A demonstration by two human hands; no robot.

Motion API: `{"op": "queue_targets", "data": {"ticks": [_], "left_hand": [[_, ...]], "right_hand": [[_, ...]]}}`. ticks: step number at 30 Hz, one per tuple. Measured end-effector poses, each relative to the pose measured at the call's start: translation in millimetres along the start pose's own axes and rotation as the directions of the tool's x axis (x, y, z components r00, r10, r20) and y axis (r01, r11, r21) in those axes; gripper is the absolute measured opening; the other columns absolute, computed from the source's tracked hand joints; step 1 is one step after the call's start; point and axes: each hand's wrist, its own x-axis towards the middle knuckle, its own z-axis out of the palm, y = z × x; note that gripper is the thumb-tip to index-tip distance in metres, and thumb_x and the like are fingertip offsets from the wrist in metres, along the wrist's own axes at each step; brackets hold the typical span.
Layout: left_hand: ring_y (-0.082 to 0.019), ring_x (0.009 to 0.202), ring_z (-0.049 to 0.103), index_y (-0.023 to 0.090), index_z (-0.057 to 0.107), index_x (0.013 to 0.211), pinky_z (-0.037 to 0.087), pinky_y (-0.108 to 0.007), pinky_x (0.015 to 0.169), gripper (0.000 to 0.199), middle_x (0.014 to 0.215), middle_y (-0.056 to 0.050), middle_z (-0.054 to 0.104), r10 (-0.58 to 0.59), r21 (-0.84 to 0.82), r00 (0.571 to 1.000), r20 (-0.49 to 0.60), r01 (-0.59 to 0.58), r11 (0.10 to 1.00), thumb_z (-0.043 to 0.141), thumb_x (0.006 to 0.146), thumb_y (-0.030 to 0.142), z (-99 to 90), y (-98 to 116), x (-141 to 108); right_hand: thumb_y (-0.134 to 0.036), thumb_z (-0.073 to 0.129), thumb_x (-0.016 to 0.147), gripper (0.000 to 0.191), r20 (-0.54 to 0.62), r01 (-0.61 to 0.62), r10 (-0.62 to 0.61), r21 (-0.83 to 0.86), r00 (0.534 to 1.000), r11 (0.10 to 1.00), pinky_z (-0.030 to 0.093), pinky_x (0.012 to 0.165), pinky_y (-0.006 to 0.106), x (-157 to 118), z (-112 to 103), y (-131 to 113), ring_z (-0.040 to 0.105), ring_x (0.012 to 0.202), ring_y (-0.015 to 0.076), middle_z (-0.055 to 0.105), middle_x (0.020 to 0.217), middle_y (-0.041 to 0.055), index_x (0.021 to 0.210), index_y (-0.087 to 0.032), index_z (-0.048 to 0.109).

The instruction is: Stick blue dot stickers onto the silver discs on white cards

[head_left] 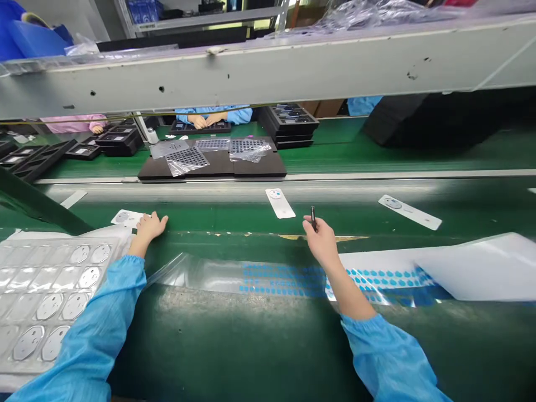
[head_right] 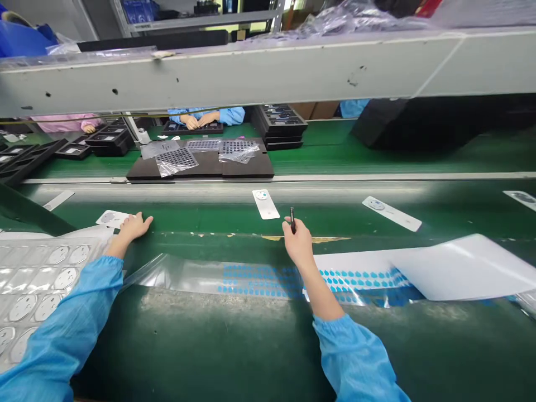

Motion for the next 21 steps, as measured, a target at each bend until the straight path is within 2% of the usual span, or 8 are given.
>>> {"op": "queue_targets", "data": {"ticks": [2, 5, 8, 10, 13, 16, 18, 21], "left_hand": [[-0.049, 0.149, 0.036, 0.013, 0.052, 0.150, 0.022, -0.066, 0.121, 0.073, 0.156, -0.027, 0.046, 0.086, 0.041, 0.995, 0.047, -0.088, 0.995, 0.068, 0.090, 0.051, 4.1, -1, 0], [-0.051, 0.150, 0.033, 0.017, 0.051, 0.151, 0.021, -0.066, 0.121, 0.085, 0.157, -0.025, 0.047, 0.130, 0.088, 0.989, 0.077, -0.137, 0.987, 0.076, 0.080, 0.056, -6.3, -2, 17], [-0.054, 0.151, 0.028, 0.012, 0.048, 0.151, 0.023, -0.066, 0.121, 0.104, 0.161, -0.028, 0.039, 0.084, 0.110, 0.994, 0.069, -0.091, 0.990, 0.083, 0.068, 0.063, -26.1, -4, 43], [-0.056, 0.149, 0.029, 0.005, 0.046, 0.150, 0.027, -0.065, 0.119, 0.117, 0.159, -0.034, 0.036, 0.024, 0.105, 0.998, 0.058, -0.030, 0.994, 0.089, 0.058, 0.064, -36.7, -6, 57], [-0.061, 0.148, 0.026, -0.003, 0.045, 0.144, 0.027, -0.068, 0.117, 0.126, 0.157, -0.042, 0.031, -0.071, 0.072, 0.997, 0.028, 0.069, 0.995, 0.097, 0.048, 0.060, -45.7, -8, 65], [-0.065, 0.147, 0.020, -0.007, 0.049, 0.131, 0.025, -0.073, 0.115, 0.120, 0.155, -0.045, 0.029, -0.151, 0.002, 0.989, -0.006, 0.151, 0.989, 0.098, 0.047, 0.064, -50.5, -8, 63], [-0.065, 0.148, 0.016, -0.006, 0.051, 0.120, 0.026, -0.073, 0.115, 0.108, 0.151, -0.041, 0.035, -0.183, -0.071, 0.983, -0.033, 0.180, 0.981, 0.092, 0.056, 0.071, -53.0, -7, 59], [-0.054, 0.150, 0.021, 0.001, 0.052, 0.107, 0.036, -0.059, 0.116, 0.084, 0.138, -0.027, 0.051, -0.126, -0.243, 0.991, -0.046, 0.111, 0.964, 0.086, 0.070, 0.070, -56.1, -5, 54]], "right_hand": [[-0.058, 0.057, 0.090, 0.053, 0.038, 0.041, -0.041, -0.011, 0.998, 0.999, 0.045, 0.071, 0.038, -26, -4, 3, 0.052, 0.065, 0.0206, 0.063, 0.078, 0.0044, 0.116, -0.014, 0.072], [-0.056, 0.051, 0.097, 0.051, 0.064, 0.144, -0.144, -0.004, 0.988, 0.990, 0.048, 0.071, 0.037, -57, -7, 3, 0.057, 0.069, 0.0208, 0.066, 0.084, 0.0052, 0.123, -0.018, 0.072], [-0.056, 0.051, 0.101, 0.049, 0.054, 0.268, -0.268, 0.003, 0.962, 0.963, 0.052, 0.080, 0.039, -73, -7, 1, 0.065, 0.082, 0.0238, 0.072, 0.097, 0.0097, 0.124, -0.018, 0.072], [-0.057, 0.052, 0.101, 0.048, 0.044, 0.271, -0.270, -0.008, 0.962, 0.963, 0.053, 0.081, 0.040, -76, -5, 3, 0.067, 0.086, 0.0255, 0.074, 0.102, 0.0118, 0.120, -0.017, 0.073], [-0.059, 0.051, 0.102, 0.048, 0.061, 0.241, -0.240, -0.019, 0.969, 0.970, 0.052, 0.078, 0.040, -78, -4, 7, 0.066, 0.083, 0.0256, 0.073, 0.097, 0.0111, 0.110, -0.018, 0.074], [-0.058, 0.050, 0.104, 0.047, 0.056, 0.321, -0.318, -0.042, 0.946, 0.946, 0.050, 0.083, 0.042, -81, -3, 7, 0.063, 0.090, 0.0264, 0.068, 0.097, 0.0099, 0.108, -0.019, 0.077], [-0.058, 0.054, 0.102, 0.046, -0.007, 0.389, -0.392, -0.110, 0.920, 0.915, 0.049, 0.088, 0.044, -82, -4, 6, 0.058, 0.097, 0.0277, 0.063, 0.098, 0.0096, 0.110, -0.021, 0.079], [-0.053, 0.057, 0.103, 0.039, -0.020, 0.435, -0.441, -0.128, 0.897, 0.891, 0.049, 0.088, 0.045, -86, -6, 2, 0.057, 0.092, 0.0260, 0.060, 0.091, 0.0073, 0.110, -0.023, 0.080]]}}
